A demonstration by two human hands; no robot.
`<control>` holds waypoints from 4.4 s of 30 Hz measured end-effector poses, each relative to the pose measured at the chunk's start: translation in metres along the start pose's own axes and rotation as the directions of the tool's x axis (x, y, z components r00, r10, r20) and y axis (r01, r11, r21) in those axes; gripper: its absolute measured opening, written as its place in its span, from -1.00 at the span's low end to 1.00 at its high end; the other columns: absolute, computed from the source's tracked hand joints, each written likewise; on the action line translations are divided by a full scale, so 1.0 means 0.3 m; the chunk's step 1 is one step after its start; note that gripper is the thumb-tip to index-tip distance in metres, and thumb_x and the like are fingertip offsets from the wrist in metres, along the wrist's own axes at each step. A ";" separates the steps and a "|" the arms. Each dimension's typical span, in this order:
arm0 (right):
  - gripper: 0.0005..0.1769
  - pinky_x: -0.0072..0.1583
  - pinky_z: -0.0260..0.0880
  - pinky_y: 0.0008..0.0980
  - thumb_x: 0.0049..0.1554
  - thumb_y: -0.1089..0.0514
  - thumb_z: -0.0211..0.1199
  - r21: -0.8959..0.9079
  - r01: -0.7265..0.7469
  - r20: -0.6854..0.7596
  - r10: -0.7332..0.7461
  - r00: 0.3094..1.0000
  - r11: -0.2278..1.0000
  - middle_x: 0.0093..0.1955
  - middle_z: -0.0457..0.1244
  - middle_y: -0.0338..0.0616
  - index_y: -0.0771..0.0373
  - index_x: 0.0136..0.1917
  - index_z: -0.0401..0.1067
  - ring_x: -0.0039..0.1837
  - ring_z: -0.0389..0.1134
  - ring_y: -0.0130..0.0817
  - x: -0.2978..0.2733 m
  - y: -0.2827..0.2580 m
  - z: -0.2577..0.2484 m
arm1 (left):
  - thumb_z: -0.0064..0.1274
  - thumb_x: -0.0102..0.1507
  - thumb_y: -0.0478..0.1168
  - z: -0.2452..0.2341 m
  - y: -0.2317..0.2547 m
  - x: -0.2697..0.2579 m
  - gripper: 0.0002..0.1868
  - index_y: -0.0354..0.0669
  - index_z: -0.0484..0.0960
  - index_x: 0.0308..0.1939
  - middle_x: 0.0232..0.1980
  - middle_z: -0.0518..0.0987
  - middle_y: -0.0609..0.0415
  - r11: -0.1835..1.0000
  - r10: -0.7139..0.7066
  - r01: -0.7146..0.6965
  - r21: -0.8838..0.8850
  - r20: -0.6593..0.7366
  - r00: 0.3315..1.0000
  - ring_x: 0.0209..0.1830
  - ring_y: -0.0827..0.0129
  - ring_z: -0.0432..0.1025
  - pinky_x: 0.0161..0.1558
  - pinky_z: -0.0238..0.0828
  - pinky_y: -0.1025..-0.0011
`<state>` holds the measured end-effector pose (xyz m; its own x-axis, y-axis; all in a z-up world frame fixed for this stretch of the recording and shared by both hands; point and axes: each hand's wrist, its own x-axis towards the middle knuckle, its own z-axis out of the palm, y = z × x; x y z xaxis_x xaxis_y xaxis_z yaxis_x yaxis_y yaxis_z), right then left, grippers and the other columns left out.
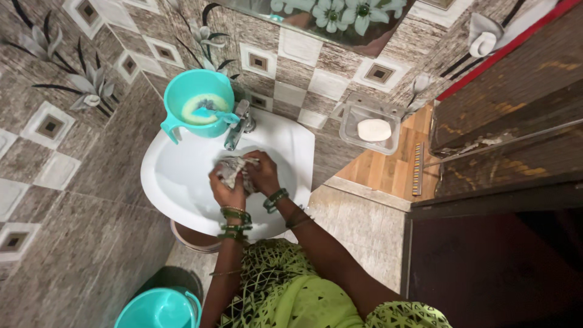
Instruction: The person washes a small patterned cloth in a bathroom sink. They wet the cloth under running water, rub it with soap, rinse it thoroughly, and wring it out repeatedly.
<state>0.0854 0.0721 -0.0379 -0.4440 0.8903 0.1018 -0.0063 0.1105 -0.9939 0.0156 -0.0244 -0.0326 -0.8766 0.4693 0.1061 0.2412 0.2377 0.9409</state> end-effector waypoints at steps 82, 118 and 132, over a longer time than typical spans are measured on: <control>-0.69 0.33 0.34 -0.13 0.03 0.17 0.33 -0.883 0.377 0.344 -0.162 0.925 0.280 0.18 0.31 -0.05 0.17 0.08 0.51 0.32 0.29 -0.06 -0.115 -0.233 -0.299 | 0.39 0.02 -0.23 0.142 -0.097 -0.081 -0.55 -0.18 0.72 -0.01 -0.26 0.73 0.02 0.980 -0.190 0.078 0.183 0.743 0.642 -0.28 0.32 0.60 -0.20 0.52 0.37; -0.22 0.37 0.20 0.05 0.16 -0.08 0.18 -0.835 -0.089 -0.169 -0.099 0.981 0.543 0.48 0.00 0.39 0.56 0.41 0.12 0.36 0.13 0.36 0.095 -0.067 -0.355 | -0.02 0.15 -0.50 0.379 0.122 0.119 -0.54 -0.23 0.57 0.15 0.20 0.51 -0.14 0.785 0.526 -0.619 -0.025 0.553 0.646 0.24 -0.11 0.34 0.28 0.31 0.11; 0.03 0.48 0.17 0.00 0.14 -0.11 0.29 -0.806 -0.039 -0.100 -0.071 0.992 0.591 0.52 -0.15 0.68 0.69 0.50 -0.10 0.49 0.06 0.52 -0.234 -0.055 -0.361 | 0.01 0.03 -0.61 0.131 0.072 -0.130 -0.40 -0.20 0.53 0.15 0.19 0.51 -0.24 0.857 0.425 -0.509 -0.080 0.668 0.611 0.07 -0.23 0.41 0.10 0.39 -0.02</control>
<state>0.2137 0.0557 -0.0239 -0.3505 0.9198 0.1764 0.7355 0.3869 -0.5562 0.0715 -0.0041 -0.0289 -0.1552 0.9558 0.2498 0.6192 -0.1029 0.7784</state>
